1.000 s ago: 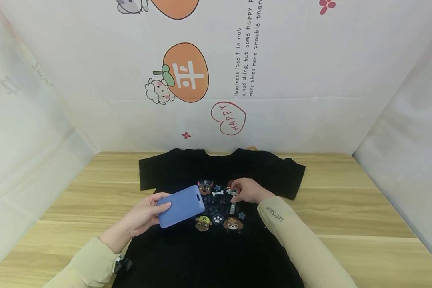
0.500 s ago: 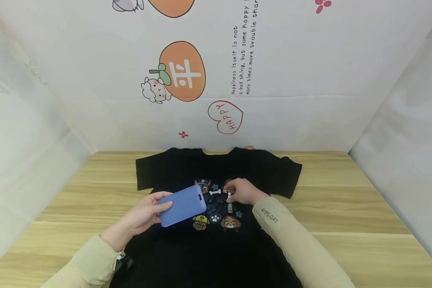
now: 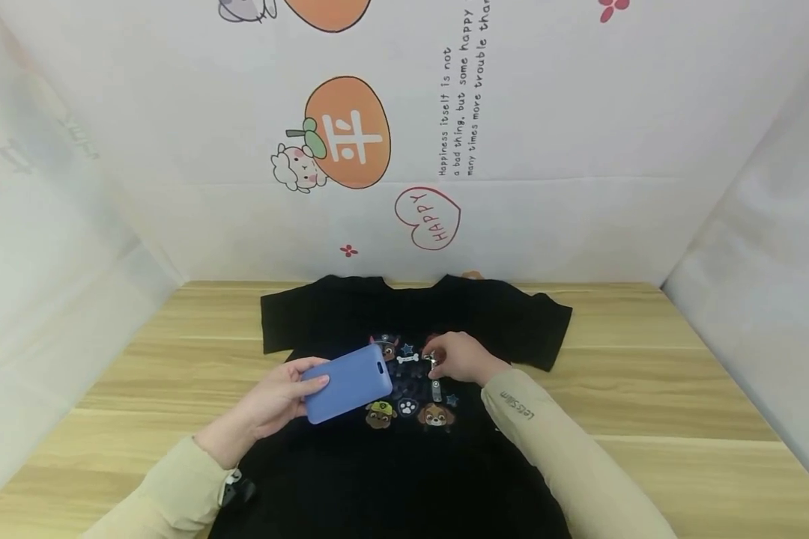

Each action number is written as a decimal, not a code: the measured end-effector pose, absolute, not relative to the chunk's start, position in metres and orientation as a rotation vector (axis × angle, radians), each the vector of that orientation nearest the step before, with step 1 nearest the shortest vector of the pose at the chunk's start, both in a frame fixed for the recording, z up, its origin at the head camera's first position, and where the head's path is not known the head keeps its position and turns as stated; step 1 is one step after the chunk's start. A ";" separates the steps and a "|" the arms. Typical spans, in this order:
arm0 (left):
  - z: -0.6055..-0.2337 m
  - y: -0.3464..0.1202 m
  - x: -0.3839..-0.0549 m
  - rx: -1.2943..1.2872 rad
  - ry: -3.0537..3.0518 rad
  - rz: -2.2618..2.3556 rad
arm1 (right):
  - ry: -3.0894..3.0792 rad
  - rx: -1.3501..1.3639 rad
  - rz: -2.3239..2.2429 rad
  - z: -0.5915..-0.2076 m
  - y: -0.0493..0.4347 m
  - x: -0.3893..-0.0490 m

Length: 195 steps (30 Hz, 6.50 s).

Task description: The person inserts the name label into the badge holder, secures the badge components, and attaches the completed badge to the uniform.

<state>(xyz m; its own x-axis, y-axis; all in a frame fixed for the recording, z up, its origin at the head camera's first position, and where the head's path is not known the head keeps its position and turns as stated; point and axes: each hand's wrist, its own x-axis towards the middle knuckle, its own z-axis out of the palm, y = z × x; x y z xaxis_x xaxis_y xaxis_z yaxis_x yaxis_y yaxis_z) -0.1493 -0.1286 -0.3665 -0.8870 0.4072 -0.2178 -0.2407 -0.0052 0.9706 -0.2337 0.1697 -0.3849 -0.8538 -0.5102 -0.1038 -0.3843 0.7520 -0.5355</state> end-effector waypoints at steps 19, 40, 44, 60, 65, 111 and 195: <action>-0.364 -0.096 -0.152 0.253 1.774 1.952 | 2.314 -0.329 -1.476 -0.385 0.185 -0.220; -0.362 -0.095 -0.152 0.212 1.734 2.021 | 1.987 -0.174 -2.003 -0.377 0.177 -0.196; -0.362 -0.095 -0.152 0.194 1.722 2.040 | 1.909 -0.149 -2.096 -0.377 0.174 -0.192; -0.362 -0.092 -0.152 0.212 1.712 2.035 | 1.490 -0.080 -2.416 -0.365 0.164 -0.179; -0.361 -0.091 -0.152 0.213 1.714 2.035 | 1.386 -0.138 -2.448 -0.365 0.162 -0.178; -0.361 -0.079 -0.158 0.516 2.036 1.730 | 1.517 -0.308 -2.277 -0.349 0.142 -0.167; -0.351 -0.058 -0.155 0.933 2.353 1.498 | 2.666 -0.865 -1.453 -0.322 0.140 -0.156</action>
